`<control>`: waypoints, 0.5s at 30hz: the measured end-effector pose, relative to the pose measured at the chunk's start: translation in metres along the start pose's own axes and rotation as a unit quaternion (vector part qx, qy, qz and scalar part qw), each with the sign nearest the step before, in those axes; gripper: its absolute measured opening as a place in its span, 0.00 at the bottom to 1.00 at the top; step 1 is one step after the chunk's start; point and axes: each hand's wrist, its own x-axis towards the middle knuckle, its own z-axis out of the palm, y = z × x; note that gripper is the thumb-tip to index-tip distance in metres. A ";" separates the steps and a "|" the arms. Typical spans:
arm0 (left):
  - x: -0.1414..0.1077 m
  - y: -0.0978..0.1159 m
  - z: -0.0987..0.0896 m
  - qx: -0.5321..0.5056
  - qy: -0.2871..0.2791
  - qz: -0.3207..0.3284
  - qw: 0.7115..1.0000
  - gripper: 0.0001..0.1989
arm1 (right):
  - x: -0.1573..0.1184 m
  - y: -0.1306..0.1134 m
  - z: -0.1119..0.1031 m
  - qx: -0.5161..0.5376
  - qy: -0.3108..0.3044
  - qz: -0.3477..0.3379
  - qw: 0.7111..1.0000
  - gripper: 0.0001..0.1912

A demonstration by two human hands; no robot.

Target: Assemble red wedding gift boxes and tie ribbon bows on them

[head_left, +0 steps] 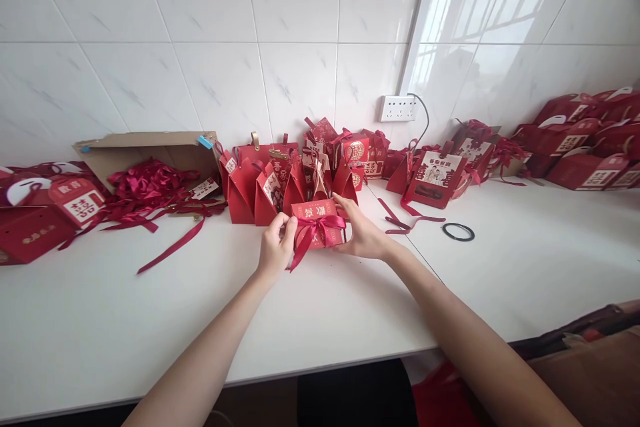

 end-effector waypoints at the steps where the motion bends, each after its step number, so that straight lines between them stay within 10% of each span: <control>1: 0.000 0.000 0.000 -0.003 0.000 -0.006 1.000 0.16 | 0.000 0.000 0.000 -0.001 0.007 0.000 1.000 0.51; 7: 0.008 -0.012 -0.002 -0.042 0.086 -0.062 0.993 0.10 | 0.001 -0.008 -0.003 0.125 0.062 0.083 0.987 0.44; 10: 0.013 -0.024 -0.003 -0.071 0.153 -0.069 0.983 0.08 | 0.005 -0.014 -0.009 0.282 0.118 0.203 0.930 0.37; 15: 0.011 -0.033 0.003 -0.109 0.076 -0.048 0.990 0.08 | 0.005 -0.023 -0.012 0.494 0.035 0.270 0.826 0.34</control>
